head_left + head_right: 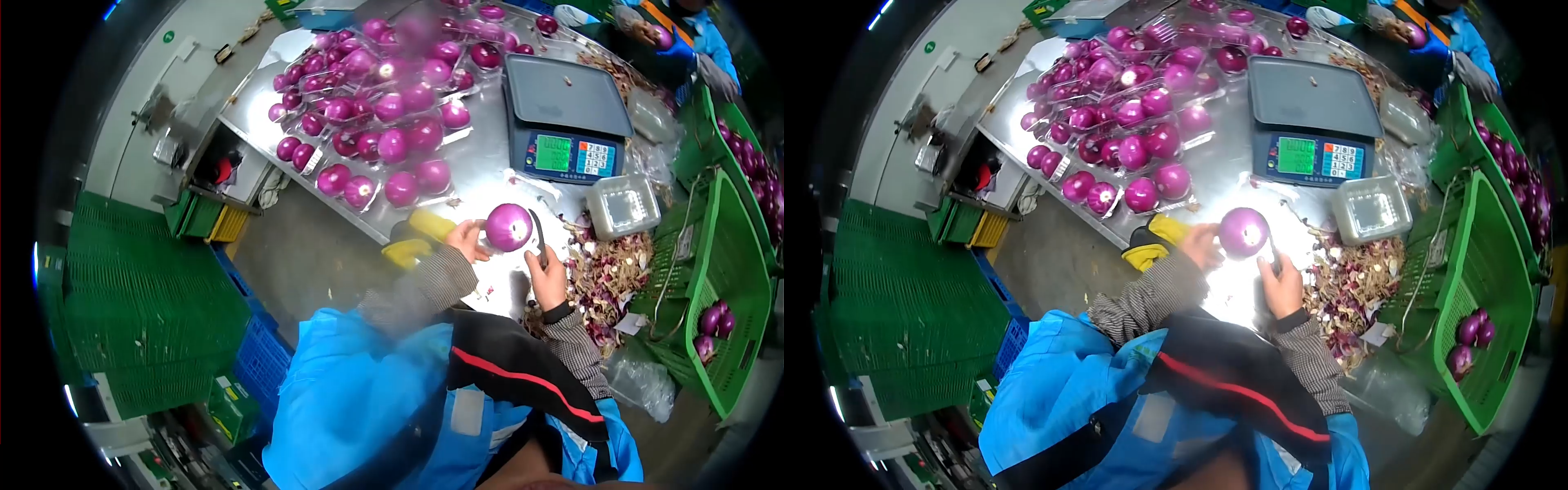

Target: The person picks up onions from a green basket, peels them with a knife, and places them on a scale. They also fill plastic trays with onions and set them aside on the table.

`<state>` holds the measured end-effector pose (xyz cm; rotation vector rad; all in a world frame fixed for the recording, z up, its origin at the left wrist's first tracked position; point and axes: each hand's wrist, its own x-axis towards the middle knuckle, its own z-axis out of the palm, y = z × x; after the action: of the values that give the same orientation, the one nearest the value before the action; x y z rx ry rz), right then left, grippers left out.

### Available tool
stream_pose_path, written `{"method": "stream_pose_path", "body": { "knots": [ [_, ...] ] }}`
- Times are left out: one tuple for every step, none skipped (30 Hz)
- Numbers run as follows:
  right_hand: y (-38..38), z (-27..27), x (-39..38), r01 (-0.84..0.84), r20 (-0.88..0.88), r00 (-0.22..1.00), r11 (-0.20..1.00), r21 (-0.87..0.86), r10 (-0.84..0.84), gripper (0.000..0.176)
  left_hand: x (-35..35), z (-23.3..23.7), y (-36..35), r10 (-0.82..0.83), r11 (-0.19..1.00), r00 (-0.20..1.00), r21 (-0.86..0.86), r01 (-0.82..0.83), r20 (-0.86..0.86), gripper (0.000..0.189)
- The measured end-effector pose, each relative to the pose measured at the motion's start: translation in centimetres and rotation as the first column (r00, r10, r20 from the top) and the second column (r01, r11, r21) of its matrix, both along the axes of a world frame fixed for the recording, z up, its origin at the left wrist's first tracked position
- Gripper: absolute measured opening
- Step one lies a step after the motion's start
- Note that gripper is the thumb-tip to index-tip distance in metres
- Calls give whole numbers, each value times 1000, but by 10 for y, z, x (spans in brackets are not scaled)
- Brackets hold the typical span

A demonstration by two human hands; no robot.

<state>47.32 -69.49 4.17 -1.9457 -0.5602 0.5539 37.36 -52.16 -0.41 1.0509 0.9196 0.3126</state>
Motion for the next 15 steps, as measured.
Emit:
{"method": "stream_pose_path", "body": {
  "knots": [
    [9,13,-6,3,8,1000,995,102,-3,32,-6,52,13,-28,999,994,30,32,-102,31],
    [12,8,-5,-35,32,999,996,78,32,31,-9,50,27,50,998,999,45,-49,-13,30],
    [12,-1,-4,-70,54,996,996,55,67,31,-16,54,45,51,996,999,72,-50,-12,31],
    [13,-8,-5,-102,75,992,994,32,99,31,-27,60,65,50,994,999,99,-48,-11,32],
    [16,-4,-10,-104,29,994,994,45,103,28,-42,76,84,146,974,989,175,-145,4,33],
    [12,-28,-11,-128,52,990,991,-26,129,26,-59,93,106,230,940,973,254,-229,28,34],
    [7,-60,-13,-134,87,987,990,-33,137,26,-74,88,126,263,902,964,347,-257,30,38],
    [3,-81,-14,-119,129,984,992,-37,122,26,-92,70,148,286,890,939,310,-334,190,37],
    [2,-76,-16,-174,103,977,978,-115,186,27,-122,19,196,234,845,948,436,-309,218,40],
    [1,-67,-20,-215,71,970,957,-193,232,28,-152,-32,244,186,781,952,552,-293,241,44],
    [-4,-103,-25,-230,114,960,951,-206,257,29,-147,19,222,347,894,854,139,-426,387,48],
    [-5,-123,-29,-235,129,955,947,-217,266,29,-164,-22,258,346,909,825,58,-413,447,50],
    [-7,-142,-32,-239,143,950,944,-229,276,30,-181,-61,292,350,920,792,-24,-392,501,51],
    [1,-141,-32,-246,123,952,941,-231,279,30,-194,-48,308,432,872,711,-457,-174,554,51],
    [6,-122,-27,-242,125,954,944,-222,274,32,-189,-42,285,357,866,892,260,-427,276,52]
  ]
}}
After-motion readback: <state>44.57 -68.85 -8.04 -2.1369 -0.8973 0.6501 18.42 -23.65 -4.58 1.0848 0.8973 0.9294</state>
